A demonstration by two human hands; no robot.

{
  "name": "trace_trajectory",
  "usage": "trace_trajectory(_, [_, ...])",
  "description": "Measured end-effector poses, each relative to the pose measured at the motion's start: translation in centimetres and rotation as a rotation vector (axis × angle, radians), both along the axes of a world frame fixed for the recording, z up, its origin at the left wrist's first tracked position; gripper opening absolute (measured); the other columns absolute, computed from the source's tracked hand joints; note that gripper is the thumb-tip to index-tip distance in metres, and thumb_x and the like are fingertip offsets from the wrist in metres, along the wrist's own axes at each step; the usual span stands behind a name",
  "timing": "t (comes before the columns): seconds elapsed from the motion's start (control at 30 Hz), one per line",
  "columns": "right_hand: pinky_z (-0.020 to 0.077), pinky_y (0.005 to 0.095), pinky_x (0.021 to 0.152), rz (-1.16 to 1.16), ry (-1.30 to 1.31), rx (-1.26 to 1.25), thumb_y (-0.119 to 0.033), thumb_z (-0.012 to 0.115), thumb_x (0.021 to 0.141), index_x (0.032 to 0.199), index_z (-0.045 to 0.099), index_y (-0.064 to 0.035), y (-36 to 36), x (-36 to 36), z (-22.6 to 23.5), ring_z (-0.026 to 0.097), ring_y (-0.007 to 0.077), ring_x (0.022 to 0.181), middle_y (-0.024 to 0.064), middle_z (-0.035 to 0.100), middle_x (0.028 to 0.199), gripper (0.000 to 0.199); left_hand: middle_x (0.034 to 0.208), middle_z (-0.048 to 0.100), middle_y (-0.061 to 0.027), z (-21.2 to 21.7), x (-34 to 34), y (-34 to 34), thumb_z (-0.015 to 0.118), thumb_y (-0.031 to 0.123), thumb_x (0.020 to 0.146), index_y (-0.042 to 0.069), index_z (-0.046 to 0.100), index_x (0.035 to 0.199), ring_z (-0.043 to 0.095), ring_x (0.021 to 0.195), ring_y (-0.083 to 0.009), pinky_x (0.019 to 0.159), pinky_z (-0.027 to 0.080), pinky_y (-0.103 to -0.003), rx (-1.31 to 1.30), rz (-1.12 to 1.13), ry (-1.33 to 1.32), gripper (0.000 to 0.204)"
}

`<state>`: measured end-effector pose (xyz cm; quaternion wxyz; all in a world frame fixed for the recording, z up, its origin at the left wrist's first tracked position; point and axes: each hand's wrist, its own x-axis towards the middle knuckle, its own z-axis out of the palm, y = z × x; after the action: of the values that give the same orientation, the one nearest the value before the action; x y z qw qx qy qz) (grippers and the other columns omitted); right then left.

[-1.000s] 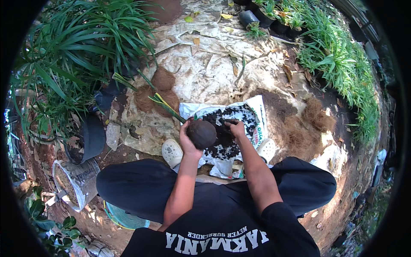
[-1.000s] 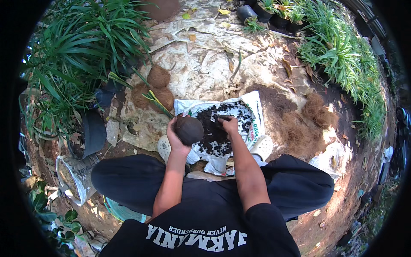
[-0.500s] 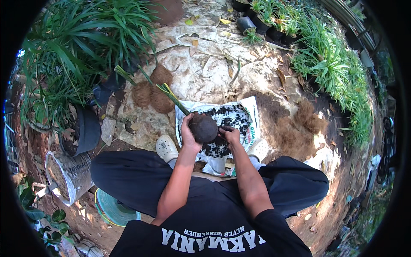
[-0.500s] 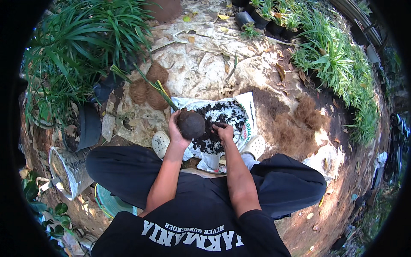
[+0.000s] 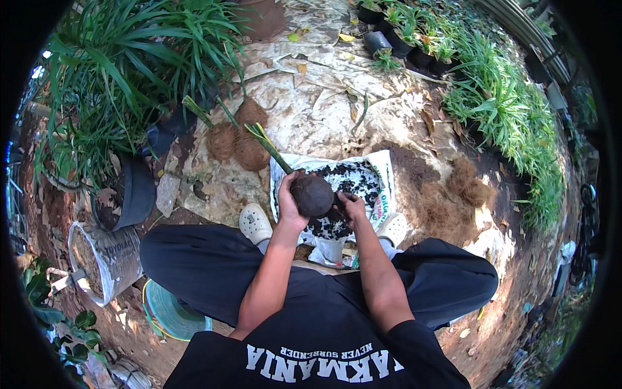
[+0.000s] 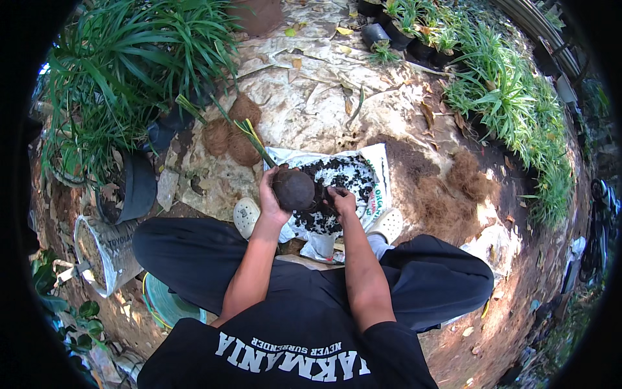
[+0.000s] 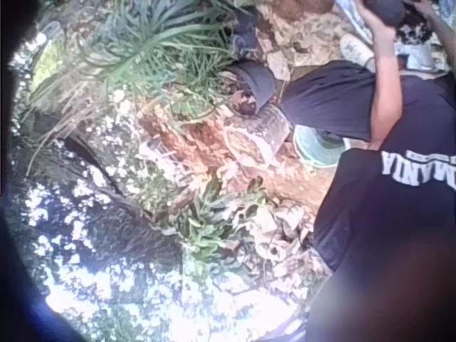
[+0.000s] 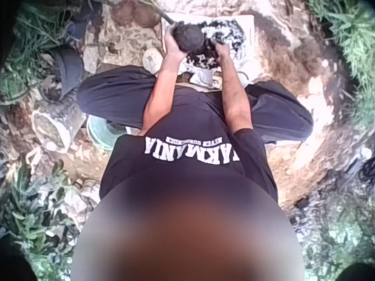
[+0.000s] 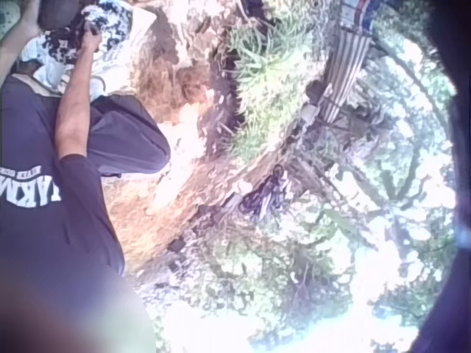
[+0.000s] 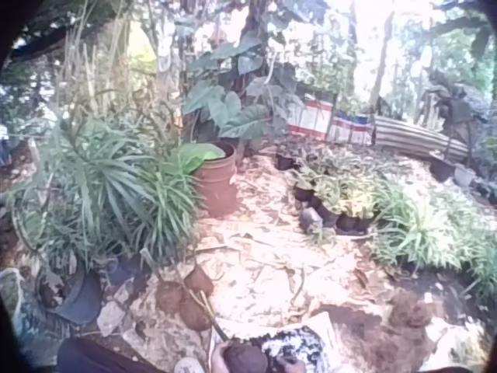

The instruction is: The person sits cross-legged and packs soil around a coconut with a sprout, using both hands to press the soil firmly around the base. The person repeatedly scoops soil from a nearby bag and adds it to the coconut, ensuring the sprout remains upright.

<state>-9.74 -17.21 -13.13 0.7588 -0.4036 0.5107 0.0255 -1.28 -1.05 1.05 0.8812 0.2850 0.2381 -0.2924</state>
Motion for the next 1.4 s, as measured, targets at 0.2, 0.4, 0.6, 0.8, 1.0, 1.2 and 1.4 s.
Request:
trace_trajectory(0.2, [0.0627, 0.0309, 0.067, -0.019, -0.072, -0.091, -0.002, 0.069, 0.089, 0.105, 0.067, 0.0029, 0.0, -0.8, -1.6, 0.068, 0.0194, 0.08, 0.0111, 0.069, 0.099, 0.017, 0.101, 0.069, -0.0144, -0.1, -0.1, -0.3, 0.058, 0.036, 0.089, 0.01, 0.064, 0.1, 0.067, 0.095, -0.0274, 0.087, 0.055, -0.042, -0.013, -0.006, 0.018, 0.029])
trace_trajectory(0.4, [0.0614, 0.0316, 0.066, -0.077, -0.083, -0.124, 0.005, 0.071, 0.084, 0.104, 0.068, 0.0041, -0.5, -0.9, -2.7, 0.068, 0.0197, 0.081, 0.0115, 0.07, 0.099, 0.021, 0.101, 0.069, -0.0147, -0.1, -0.1, -0.4, 0.059, 0.036, 0.088, 0.009, 0.064, 0.1, 0.067, 0.095, -0.0275, 0.088, 0.054, -0.042, -0.01, -0.008, 0.004, 0.029])
trace_trajectory(0.6, [0.0605, 0.0313, 0.07, 0.027, -0.04, -0.211, 0.007, 0.075, 0.079, 0.108, 0.067, 0.0027, -0.1, -1.0, -2.5, 0.068, 0.02, 0.082, 0.0109, 0.07, 0.103, 0.03, 0.102, 0.069, -0.0148, -0.2, -0.2, -0.4, 0.06, 0.036, 0.088, 0.009, 0.064, 0.101, 0.067, 0.095, -0.0278, 0.088, 0.054, -0.042, 0.014, 0.002, 0.014, 0.03])
trace_trajectory(0.8, [0.0598, 0.03, 0.066, 0.119, 0.028, -0.321, 0.005, 0.074, 0.08, 0.101, 0.07, 0.0025, 0.0, -1.2, -3.0, 0.067, 0.0176, 0.08, 0.0102, 0.071, 0.098, 0.021, 0.102, 0.069, -0.0144, -0.3, -0.1, -0.3, 0.061, 0.035, 0.087, 0.008, 0.063, 0.101, 0.067, 0.097, -0.0278, 0.089, 0.054, -0.042, 0.007, 0.007, -0.005, 0.031])
trace_trajectory(1.0, [0.0596, 0.0302, 0.066, 0.032, 0.003, -0.225, 0.0, 0.071, 0.085, 0.1, 0.072, 0.0025, -0.3, -1.2, -3.2, 0.067, 0.0166, 0.077, 0.0105, 0.071, 0.095, 0.015, 0.102, 0.069, -0.0134, 0.0, -0.2, -0.3, 0.06, 0.035, 0.088, 0.008, 0.064, 0.099, 0.067, 0.098, -0.0279, 0.089, 0.054, -0.043, -0.017, 0.002, -0.005, 0.03])
trace_trajectory(1.2, [0.0596, 0.0314, 0.064, -0.111, -0.023, -0.084, -0.003, 0.071, 0.087, 0.103, 0.069, 0.0035, -0.3, -0.6, 0.8, 0.068, 0.0182, 0.073, 0.01, 0.071, 0.093, 0.018, 0.102, 0.07, -0.0129, 0.3, -0.1, -0.4, 0.058, 0.033, 0.089, 0.009, 0.064, 0.099, 0.069, 0.092, -0.0288, 0.087, 0.055, -0.046, -0.049, -0.091, 0.013, 0.028])
trace_trajectory(1.4, [0.0569, 0.0356, 0.074, -0.061, -0.251, 0.006, -0.027, 0.065, 0.096, 0.114, 0.066, -0.0009, -0.5, 0.3, 9.4, 0.068, 0.0205, 0.088, 0.0099, 0.07, 0.103, 0.032, 0.103, 0.07, -0.0111, 0.4, -0.4, -0.9, 0.059, 0.039, 0.092, 0.011, 0.064, 0.106, 0.069, 0.093, -0.0273, 0.086, 0.056, -0.047, 0.028, -0.171, 0.002, 0.032])
